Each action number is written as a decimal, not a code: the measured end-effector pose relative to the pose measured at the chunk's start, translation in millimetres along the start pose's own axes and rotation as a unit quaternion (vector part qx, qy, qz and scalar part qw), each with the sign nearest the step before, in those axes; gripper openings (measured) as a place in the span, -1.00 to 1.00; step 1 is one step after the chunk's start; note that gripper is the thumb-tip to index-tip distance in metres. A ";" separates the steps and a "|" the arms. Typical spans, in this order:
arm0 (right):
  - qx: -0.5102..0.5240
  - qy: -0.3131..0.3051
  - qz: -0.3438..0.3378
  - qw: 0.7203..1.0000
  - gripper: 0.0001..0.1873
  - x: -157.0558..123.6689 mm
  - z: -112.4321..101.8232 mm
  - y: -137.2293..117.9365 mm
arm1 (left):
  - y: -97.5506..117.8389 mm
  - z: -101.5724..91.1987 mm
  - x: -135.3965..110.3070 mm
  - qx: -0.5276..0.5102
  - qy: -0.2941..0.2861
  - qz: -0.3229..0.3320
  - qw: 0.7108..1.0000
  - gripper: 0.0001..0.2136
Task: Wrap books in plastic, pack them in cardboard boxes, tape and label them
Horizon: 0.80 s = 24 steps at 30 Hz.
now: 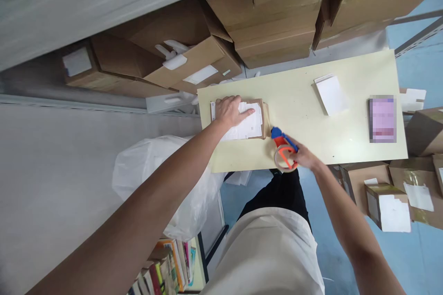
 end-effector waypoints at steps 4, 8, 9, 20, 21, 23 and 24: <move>0.039 0.034 0.021 0.998 -0.09 -24.0 41.2 26.1 | 0.5 2.3 -8.1 -0.013 0.026 -0.061 0.998 -0.42; 0.052 0.092 0.010 0.994 -0.09 18.2 37.4 -5.7 | -7.7 5.9 -36.0 -0.053 0.005 -0.161 0.985 -0.33; 0.051 0.095 0.004 0.994 -0.11 34.0 29.1 -19.7 | -9.7 5.0 -41.5 -0.051 0.000 -0.166 0.985 -0.29; -0.037 -0.009 -0.019 0.999 -0.29 96.8 -4.5 -88.1 | -11.7 -4.4 -7.4 -0.022 0.029 0.046 0.998 -0.28; -0.026 -0.008 -0.017 0.999 -0.25 91.1 -3.8 -82.5 | -11.9 -3.3 -8.2 -0.019 0.023 0.037 0.999 -0.27; -0.008 -0.002 -0.007 1.000 -0.14 73.1 -2.3 -63.1 | -11.4 -2.0 -11.0 -0.011 0.010 0.024 1.000 -0.28; -0.006 0.001 0.003 1.000 -0.08 60.4 -0.7 -49.4 | -10.8 -1.8 -12.1 -0.007 0.005 0.020 1.000 -0.29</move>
Point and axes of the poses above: each hand's wrist, its own x-axis towards the middle knuckle, its own z-axis out of the palm, y = z × x, the point moved 3 cm from there along x, towards the middle knuckle, and after that the axes turned 7 degrees about y, right-handed, at the moved point
